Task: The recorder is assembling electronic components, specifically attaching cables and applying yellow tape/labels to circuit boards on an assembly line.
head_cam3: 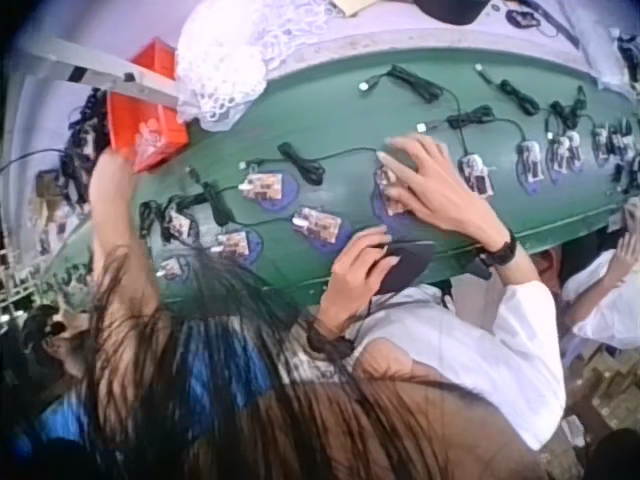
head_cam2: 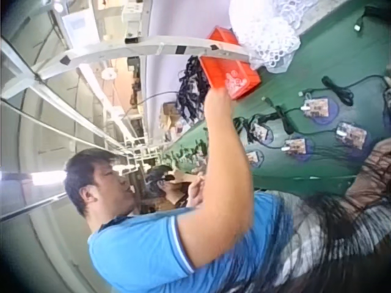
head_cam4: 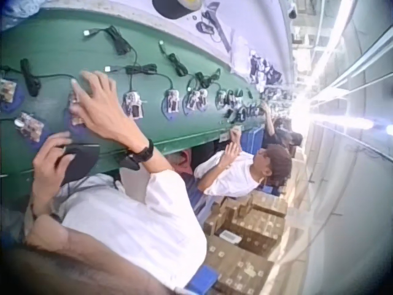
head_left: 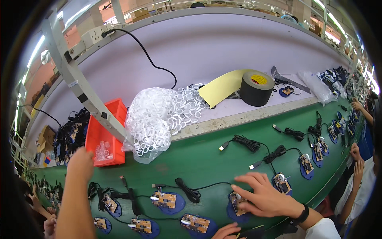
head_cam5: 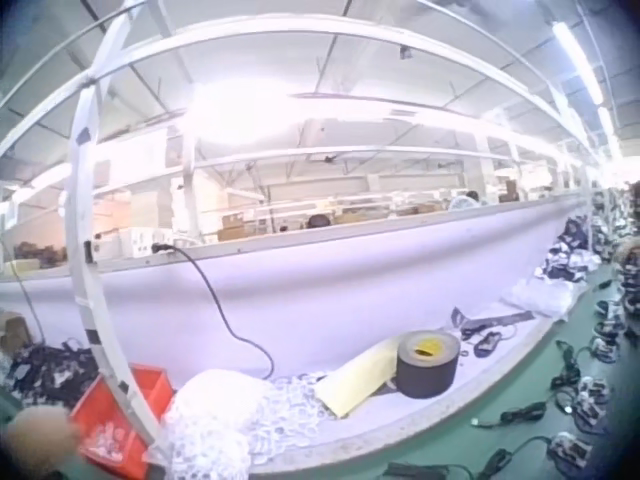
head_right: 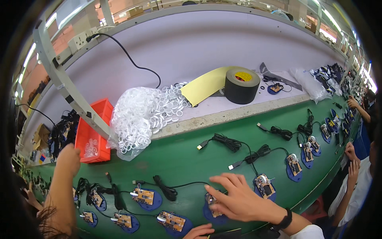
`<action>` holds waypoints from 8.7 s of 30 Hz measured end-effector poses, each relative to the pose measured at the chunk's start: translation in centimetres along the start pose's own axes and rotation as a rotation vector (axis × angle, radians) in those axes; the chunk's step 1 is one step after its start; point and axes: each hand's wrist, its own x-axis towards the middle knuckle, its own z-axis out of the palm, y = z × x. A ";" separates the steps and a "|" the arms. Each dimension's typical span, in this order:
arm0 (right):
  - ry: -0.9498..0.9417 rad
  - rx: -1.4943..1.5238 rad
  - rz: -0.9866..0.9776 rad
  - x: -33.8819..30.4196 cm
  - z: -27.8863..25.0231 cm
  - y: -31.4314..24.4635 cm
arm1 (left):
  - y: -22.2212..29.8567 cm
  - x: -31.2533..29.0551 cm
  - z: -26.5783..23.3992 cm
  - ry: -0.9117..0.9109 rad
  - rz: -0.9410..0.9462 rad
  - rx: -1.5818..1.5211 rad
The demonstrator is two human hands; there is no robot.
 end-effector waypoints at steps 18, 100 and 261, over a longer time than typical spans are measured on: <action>0.369 1.059 -0.086 -5.7 1.3 -6.4 | 0.4 -3.6 -0.9 0.148 -0.260 0.019; 0.027 0.750 0.096 -7.1 3.5 5.7 | -2.0 2.2 6.2 -0.214 0.181 0.443; 0.113 0.437 0.459 -5.4 6.8 -4.4 | -4.9 -1.5 1.8 -0.226 0.170 0.388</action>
